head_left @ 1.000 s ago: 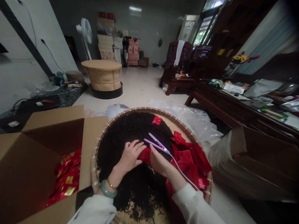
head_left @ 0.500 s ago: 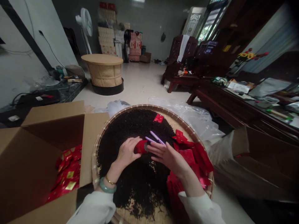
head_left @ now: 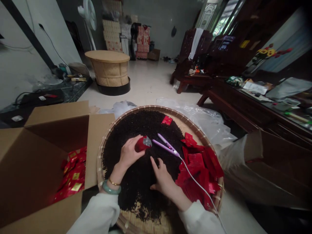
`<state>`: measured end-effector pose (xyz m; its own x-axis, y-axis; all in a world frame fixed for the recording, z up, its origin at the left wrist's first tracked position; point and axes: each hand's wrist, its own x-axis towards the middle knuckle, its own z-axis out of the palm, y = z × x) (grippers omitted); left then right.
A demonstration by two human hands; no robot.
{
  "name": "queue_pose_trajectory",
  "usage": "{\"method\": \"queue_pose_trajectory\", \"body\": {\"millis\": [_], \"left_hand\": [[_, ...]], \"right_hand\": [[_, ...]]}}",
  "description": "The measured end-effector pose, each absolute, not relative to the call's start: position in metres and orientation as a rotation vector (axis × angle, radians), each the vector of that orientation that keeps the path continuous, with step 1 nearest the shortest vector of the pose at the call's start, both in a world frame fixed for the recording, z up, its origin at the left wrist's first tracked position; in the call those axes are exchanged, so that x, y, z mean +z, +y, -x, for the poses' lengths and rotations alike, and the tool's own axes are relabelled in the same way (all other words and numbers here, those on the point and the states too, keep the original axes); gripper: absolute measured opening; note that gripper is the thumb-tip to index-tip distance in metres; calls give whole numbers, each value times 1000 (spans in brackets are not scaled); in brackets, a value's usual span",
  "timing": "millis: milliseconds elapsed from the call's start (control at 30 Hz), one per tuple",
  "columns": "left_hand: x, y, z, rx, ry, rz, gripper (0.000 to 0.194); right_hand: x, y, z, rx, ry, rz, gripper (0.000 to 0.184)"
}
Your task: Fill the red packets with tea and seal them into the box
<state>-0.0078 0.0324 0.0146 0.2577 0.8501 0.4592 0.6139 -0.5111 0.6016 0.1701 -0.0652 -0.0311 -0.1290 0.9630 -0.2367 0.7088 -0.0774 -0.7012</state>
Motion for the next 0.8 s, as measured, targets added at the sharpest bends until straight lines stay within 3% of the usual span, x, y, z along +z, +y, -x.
{"method": "queue_pose_trajectory", "body": {"millis": [300, 500, 700, 800], "left_hand": [[21, 36, 15, 1267, 1444, -2096, 49], [20, 36, 18, 1249, 1471, -2093, 50], [19, 37, 18, 1317, 1467, -2125, 47], [19, 37, 17, 1336, 1455, -2133, 48]], "right_hand": [[-16, -24, -132, 775, -2020, 1562, 86], [-14, -18, -113, 570, -2472, 1439, 101], [-21, -25, -131, 299, -2634, 1324, 45], [-25, -21, -147, 204, -2436, 1505, 41]]}}
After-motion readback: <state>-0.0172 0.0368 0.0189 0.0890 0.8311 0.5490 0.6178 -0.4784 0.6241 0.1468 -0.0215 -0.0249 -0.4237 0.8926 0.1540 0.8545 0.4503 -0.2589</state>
